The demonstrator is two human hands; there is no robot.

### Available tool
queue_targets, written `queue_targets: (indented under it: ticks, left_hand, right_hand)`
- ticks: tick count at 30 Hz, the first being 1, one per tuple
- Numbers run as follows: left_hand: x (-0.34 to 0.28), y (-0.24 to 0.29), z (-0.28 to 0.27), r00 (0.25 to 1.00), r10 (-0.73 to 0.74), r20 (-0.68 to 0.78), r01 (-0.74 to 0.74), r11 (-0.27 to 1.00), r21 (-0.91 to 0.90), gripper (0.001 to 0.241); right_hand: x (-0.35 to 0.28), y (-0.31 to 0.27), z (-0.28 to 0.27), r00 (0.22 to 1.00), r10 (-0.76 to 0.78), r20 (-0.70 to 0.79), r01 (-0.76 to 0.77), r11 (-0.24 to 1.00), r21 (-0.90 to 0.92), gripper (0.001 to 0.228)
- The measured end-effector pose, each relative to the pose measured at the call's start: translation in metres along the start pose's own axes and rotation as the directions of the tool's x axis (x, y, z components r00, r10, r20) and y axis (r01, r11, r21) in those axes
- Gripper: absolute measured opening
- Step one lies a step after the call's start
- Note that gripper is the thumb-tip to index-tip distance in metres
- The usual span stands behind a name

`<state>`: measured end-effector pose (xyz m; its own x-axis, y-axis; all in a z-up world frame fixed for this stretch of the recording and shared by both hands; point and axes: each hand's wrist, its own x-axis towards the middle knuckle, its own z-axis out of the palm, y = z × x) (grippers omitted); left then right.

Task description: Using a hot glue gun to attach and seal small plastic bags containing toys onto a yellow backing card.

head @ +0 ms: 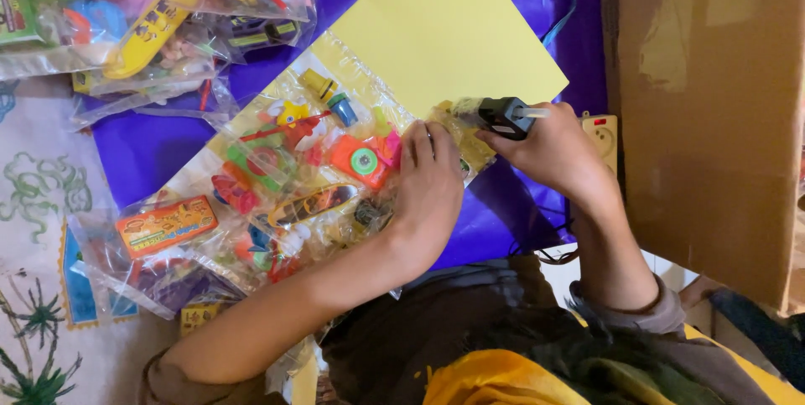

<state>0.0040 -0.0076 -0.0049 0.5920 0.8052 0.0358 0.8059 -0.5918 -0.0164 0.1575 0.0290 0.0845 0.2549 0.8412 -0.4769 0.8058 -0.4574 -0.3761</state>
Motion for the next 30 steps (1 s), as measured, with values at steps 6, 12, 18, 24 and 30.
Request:
queue_targets:
  ticks: [6,12,18,24,30]
  left_hand:
    - [0.001,0.000,-0.001,1.000,-0.004,0.004,0.004,1.000,-0.002,0.067]
    - [0.001,-0.003,-0.005,1.000,0.003,0.001,-0.003,1.000,-0.009,0.068]
    - [0.000,-0.001,0.002,1.000,0.014,-0.007,-0.014,1.000,0.008,0.069]
    - [0.001,0.003,0.008,1.000,-0.007,-0.008,0.006,1.000,-0.026,0.070]
    - [0.000,0.004,0.015,1.000,-0.004,-0.025,0.003,0.999,-0.045,0.070]
  right_hand:
    - [-0.005,-0.005,-0.006,1.000,-0.013,0.011,0.014,1.000,-0.007,0.033]
    - [-0.005,-0.019,-0.014,0.995,0.056,0.083,-0.048,0.994,-0.096,0.039]
    - [0.002,-0.037,-0.025,0.968,0.177,0.178,-0.125,0.956,-0.267,0.056]
    - [0.022,-0.030,-0.028,0.950,0.175,0.258,-0.058,0.912,-0.406,0.060]
    - [0.022,-0.026,-0.024,0.950,0.175,0.257,-0.057,0.910,-0.411,0.060]
